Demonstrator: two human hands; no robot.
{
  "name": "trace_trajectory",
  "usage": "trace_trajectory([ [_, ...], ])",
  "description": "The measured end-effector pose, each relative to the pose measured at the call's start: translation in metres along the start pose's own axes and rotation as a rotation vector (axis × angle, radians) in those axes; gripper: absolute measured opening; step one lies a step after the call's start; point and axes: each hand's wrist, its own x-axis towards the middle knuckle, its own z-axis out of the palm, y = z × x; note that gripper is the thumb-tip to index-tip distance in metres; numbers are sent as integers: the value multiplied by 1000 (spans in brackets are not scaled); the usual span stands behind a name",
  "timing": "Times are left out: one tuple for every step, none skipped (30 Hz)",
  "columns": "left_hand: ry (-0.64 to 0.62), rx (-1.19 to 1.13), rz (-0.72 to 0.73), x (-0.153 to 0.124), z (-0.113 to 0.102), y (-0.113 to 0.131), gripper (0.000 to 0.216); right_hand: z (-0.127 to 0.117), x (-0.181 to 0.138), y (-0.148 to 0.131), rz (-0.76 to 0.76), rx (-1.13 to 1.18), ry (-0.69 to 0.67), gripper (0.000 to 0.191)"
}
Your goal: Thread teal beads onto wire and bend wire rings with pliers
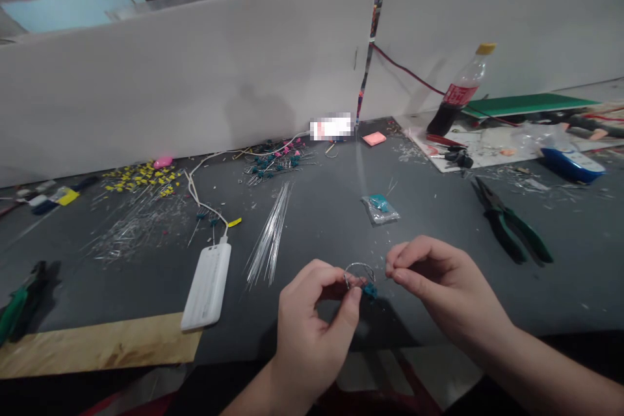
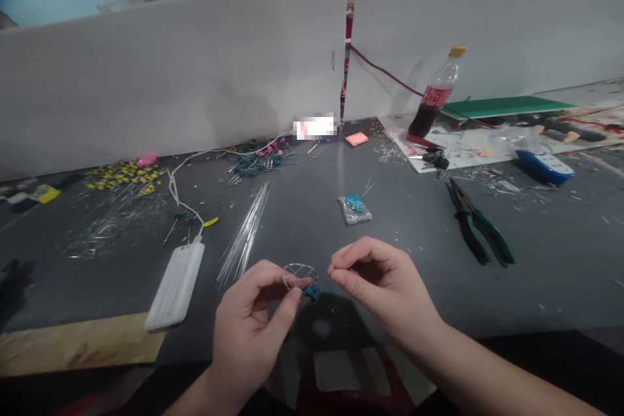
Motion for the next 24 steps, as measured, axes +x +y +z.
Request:
trace_trajectory([
  [2, -2, 3, 0, 0, 0, 12, 0, 0, -1, -2, 0, -3, 8],
  [3, -4, 7, 0, 0, 0, 13, 0, 0, -1, -6, 0, -8, 8],
  [4, -7, 11, 0, 0, 0, 13, 0, 0, -2, -8, -1, -14, 8],
  [3, -9, 11, -1, -1, -1, 13, 0, 0, -3, -11, -5, -20, 8],
  [1, -9, 12, -1, -1, -1, 13, 0, 0, -3, -12, -11, -23, 8],
  [-1, -8, 10, -1, -1, 0, 14, 0, 0, -4, -13, -19, -25, 8],
  [-3, -8, 9, -1, -1, 0, 14, 0, 0, -4, -17, -25, -23, 8],
  [-3, -10, 9, -1, -1, 0, 14, 0, 0, -4, -21, -28, -20, 8],
  [-4, -12, 11, -1, -1, 0, 14, -1, 0, -4, -26, -28, -18, 7],
  [-4, -15, 14, -1, -1, 1, 15, -1, 0, -4, -33, -23, -18, 7],
  [-1, -18, 17, -1, -1, 1, 15, -2, 1, -3, -38, -17, -17, 7],
  [1, -21, 16, 0, -1, 1, 15, -2, 1, -2, -40, -10, -16, 7],
  [2, -23, 16, 0, -1, 1, 15, -3, 1, -2, -40, -4, -13, 7],
  [4, -25, 13, 0, -1, 1, 15, -3, 0, -2, -38, -2, -11, 8],
  [4, -27, 12, 0, -1, 1, 15, -3, 0, -1, -34, -2, -10, 8],
  [3, -26, 11, 0, -1, 1, 15, -3, 0, -1, -30, -1, -10, 8],
  [1, -23, 11, 0, -1, 0, 15, -3, 0, -1, -26, 0, -12, 8],
  [0, -19, 14, -1, -1, 0, 15, -2, 0, -1, -24, 2, -17, 8],
  [-2, -15, 16, -1, -1, 0, 15, -2, 0, -1, -21, 6, -21, 7],
  [-4, -11, 17, -2, -1, 0, 15, -2, 0, -1, -19, 10, -23, 7],
  [-6, -10, 20, -2, -1, 0, 16, -1, 0, -1, -18, 13, -24, 7],
  [-9, -11, 22, -2, -1, 0, 16, -1, 0, -1, -16, 12, -25, 7],
  [-11, -12, 26, -2, -1, 0, 16, -1, 0, -1, -15, 10, -25, 7],
  [-12, -10, 31, -2, 0, 0, 16, -1, 1, -2, -13, 6, -25, 8],
])
